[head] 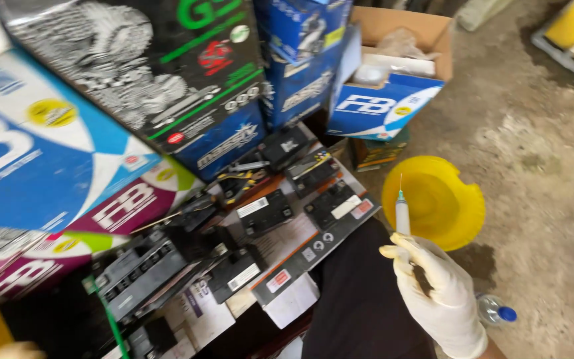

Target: Filling lead-acid battery cells with liquid using a syringe

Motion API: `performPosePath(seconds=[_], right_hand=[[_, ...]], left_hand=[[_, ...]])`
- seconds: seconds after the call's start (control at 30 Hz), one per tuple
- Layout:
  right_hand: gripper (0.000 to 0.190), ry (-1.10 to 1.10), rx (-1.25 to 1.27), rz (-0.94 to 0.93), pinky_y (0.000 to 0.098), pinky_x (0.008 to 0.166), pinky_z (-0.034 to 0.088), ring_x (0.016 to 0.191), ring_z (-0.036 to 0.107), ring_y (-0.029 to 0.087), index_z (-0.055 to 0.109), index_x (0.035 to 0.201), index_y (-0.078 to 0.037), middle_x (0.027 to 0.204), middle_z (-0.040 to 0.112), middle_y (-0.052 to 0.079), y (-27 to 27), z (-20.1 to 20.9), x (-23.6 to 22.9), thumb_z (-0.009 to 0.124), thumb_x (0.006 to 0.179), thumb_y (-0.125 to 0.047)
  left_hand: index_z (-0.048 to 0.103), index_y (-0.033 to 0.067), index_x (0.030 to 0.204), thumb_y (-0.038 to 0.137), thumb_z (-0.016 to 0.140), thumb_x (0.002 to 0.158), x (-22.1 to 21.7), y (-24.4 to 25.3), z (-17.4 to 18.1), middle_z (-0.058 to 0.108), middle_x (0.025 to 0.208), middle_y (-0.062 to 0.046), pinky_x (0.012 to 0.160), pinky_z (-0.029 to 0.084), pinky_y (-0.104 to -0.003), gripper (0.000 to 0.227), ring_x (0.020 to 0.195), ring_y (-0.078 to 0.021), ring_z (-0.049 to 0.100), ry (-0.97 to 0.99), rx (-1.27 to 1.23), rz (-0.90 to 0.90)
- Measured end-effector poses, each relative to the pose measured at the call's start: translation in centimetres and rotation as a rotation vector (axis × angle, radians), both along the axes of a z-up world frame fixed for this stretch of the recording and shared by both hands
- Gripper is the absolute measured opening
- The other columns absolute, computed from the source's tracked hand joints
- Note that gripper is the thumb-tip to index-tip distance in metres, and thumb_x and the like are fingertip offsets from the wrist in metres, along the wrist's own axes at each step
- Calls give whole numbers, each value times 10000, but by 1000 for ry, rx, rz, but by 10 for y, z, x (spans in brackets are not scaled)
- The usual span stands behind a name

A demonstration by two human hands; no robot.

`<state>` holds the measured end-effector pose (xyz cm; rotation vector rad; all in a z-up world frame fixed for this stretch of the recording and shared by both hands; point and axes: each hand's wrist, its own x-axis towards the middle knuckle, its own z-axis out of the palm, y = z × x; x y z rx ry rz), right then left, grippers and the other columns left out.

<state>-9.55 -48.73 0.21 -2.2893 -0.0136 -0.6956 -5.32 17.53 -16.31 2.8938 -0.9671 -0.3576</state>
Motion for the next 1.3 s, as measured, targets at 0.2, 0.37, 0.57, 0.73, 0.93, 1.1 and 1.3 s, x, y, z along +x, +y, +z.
performPosePath(seconds=[0.2, 0.37, 0.57, 0.73, 0.93, 1.1, 1.3], right_hand=[[348, 72, 31, -35, 356, 1032, 576, 1070, 756, 214, 639, 1280, -9, 1113, 785, 92, -40, -37, -2, 631, 933, 20], [348, 169, -58, -156, 358, 1004, 532, 1035, 702, 230, 698, 1258, -74, 1160, 756, 81, -85, -87, -6, 717, 911, -61], [412, 273, -162, -137, 443, 778, 527, 820, 677, 310, 692, 1288, -140, 904, 732, 106, -138, -159, -12, 685, 883, -66], [283, 286, -276, -263, 466, 716, 595, 759, 720, 325, 740, 1082, -167, 750, 725, 81, -155, -197, -12, 772, 802, -181], [147, 302, -247, -311, 467, 653, 603, 705, 724, 336, 743, 953, -202, 700, 711, 84, -168, -208, -11, 734, 808, -183], [119, 264, -229, -294, 435, 626, 601, 691, 709, 318, 728, 868, -237, 671, 686, 52, -175, -216, -9, 700, 788, -153], [164, 257, -320, -268, 419, 607, 602, 642, 692, 300, 710, 809, -242, 655, 668, 28, -175, -209, -4, 662, 701, -129]], left_hand=[[721, 171, 1088, 588, 596, 1013, 13, -388, 118, 756, 1137, -62, 937, 551, -486, 442, 1057, -315, 729, -183, -744, -481], [651, 102, 1186, 158, 729, 949, 10, -529, 129, 705, 1096, -72, 873, 540, -384, 255, 965, -258, 696, 24, -930, -210], [636, 102, 1045, 211, 670, 916, 28, -621, 36, 618, 802, -85, 644, 485, -468, 172, 679, -329, 610, -199, -722, -275], [654, 156, 907, 413, 692, 881, 27, -663, 4, 606, 723, -44, 629, 546, -447, 261, 627, -268, 657, -369, -628, -270], [597, 181, 832, 533, 632, 882, 37, -684, -37, 562, 694, -32, 661, 510, -442, 357, 626, -268, 638, -419, -415, -220], [616, 213, 791, 593, 603, 884, 33, -699, -66, 625, 697, -30, 852, 500, -479, 391, 696, -272, 690, -307, -313, -192], [632, 225, 856, 555, 447, 977, 32, -712, -69, 716, 794, -25, 1106, 354, -528, 397, 838, -255, 733, -86, -98, -115]])
